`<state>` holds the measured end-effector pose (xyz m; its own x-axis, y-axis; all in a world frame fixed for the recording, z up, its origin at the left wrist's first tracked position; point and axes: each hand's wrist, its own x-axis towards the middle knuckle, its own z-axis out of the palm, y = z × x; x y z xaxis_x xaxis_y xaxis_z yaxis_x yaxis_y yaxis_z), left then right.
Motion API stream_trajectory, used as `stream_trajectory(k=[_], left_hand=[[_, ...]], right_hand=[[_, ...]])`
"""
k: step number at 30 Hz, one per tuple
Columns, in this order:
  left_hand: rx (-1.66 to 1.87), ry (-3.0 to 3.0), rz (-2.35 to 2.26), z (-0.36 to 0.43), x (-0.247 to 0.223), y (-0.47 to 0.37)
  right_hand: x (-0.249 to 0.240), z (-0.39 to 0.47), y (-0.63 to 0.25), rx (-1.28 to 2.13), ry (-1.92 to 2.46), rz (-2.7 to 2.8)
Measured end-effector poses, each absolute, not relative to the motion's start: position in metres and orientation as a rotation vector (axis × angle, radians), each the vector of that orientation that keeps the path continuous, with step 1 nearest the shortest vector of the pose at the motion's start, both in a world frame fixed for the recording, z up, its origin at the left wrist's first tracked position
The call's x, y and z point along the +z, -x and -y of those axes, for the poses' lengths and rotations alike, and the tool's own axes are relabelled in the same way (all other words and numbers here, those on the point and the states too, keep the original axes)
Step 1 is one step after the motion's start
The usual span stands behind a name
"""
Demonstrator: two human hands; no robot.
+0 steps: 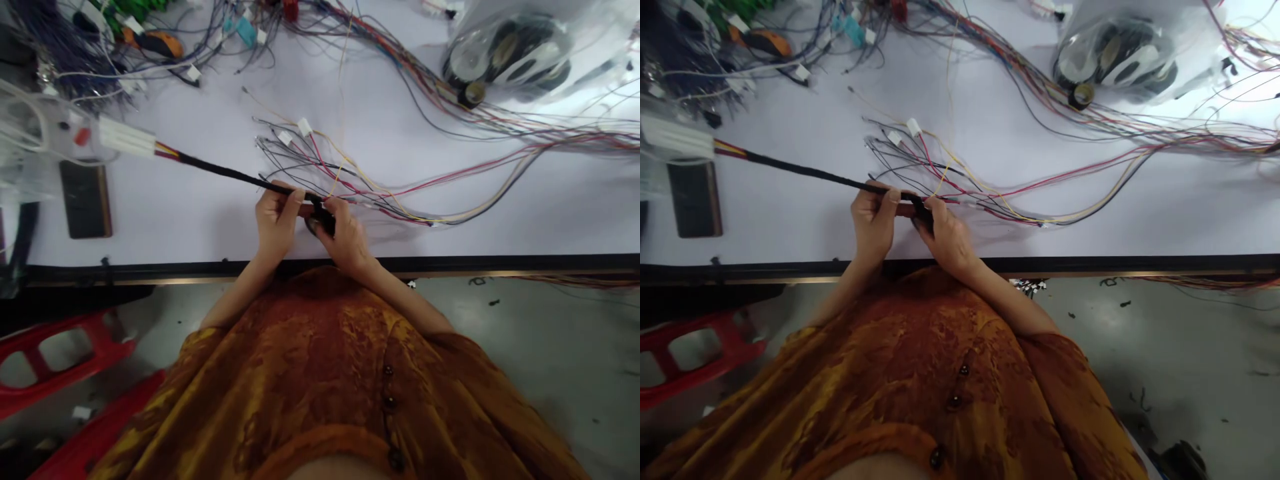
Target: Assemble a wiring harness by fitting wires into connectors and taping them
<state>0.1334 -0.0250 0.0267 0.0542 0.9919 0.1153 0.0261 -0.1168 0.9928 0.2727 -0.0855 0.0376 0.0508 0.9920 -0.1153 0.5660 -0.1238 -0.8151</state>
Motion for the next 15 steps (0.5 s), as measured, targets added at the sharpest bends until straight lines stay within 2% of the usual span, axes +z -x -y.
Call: stream_trajectory(k=[6, 11, 15], left_hand=[[1.245, -1.471, -1.093, 0.026, 0.031, -0.124], [1.232, -1.594, -1.08, 0.03, 0.029, -0.121], [1.261, -1.534, -1.115, 0.025, 0.024, -0.12]], right_hand=[[0.066, 0.064, -0.313, 1.123, 1.412, 1.566], [0.081, 0.023, -0.339, 1.378, 1.444, 1.333], [0.097, 0.032, -0.331, 1.36, 1.409, 1.453]])
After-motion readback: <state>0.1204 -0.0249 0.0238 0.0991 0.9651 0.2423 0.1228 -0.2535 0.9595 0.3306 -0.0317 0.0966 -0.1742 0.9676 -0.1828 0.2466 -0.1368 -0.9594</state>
